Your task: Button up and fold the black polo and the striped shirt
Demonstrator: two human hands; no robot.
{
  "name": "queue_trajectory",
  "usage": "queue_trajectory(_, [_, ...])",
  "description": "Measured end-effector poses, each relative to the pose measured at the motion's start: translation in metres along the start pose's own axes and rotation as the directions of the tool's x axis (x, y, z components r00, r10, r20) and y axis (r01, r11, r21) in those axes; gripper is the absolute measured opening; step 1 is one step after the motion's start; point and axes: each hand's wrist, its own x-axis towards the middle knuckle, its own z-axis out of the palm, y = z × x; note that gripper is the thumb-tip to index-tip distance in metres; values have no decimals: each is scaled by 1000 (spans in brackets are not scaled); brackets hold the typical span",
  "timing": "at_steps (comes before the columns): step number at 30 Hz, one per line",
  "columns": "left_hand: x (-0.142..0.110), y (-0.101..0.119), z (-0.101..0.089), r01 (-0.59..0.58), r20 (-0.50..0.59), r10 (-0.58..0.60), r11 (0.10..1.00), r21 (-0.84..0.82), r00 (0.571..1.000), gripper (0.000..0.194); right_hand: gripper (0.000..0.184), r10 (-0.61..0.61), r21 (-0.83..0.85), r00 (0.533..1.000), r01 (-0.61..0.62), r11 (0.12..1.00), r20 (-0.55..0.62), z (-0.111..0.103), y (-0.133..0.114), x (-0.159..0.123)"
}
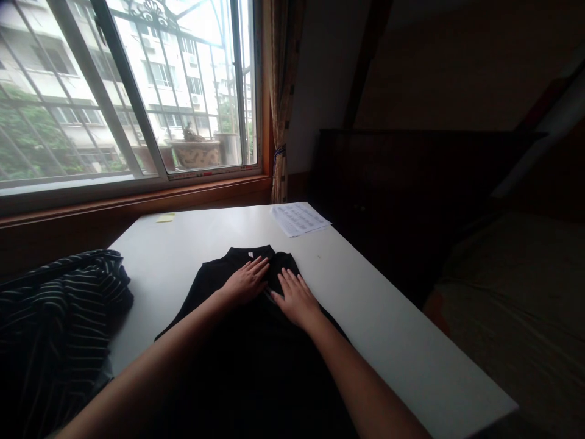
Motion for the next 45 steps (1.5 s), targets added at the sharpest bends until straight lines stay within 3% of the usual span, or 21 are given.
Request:
queue_trajectory(5, [2,0,9,-8,35,9,1000,-15,999,47,72,-9,-6,1000,9,1000,-9,1,1,0])
queue_trajectory(14, [4,2,2,-18,34,18,1000,-9,999,46,72,-6,-6,1000,6,1000,-13,3,2,0])
queue_trajectory(26, [62,1,28,20,76,-21,1000,12,997,47,69,15,-17,1000,-14,1000,18,-5,-1,-3])
queue_trajectory(32, [74,1,38,83,74,-84,996,15,994,50,70,28,-12,999,-28,1000,25,-5,0,-5])
queue_trajectory(39, [69,3,31,72,89,-71,997,-5,994,49,70,26,-10,999,-25,1000,25,-5,1,-5])
queue_trajectory(45, [31,10,16,0,88,6,998,-58,996,47,70,21,-7,1000,-21,1000,19,-6,0,-6])
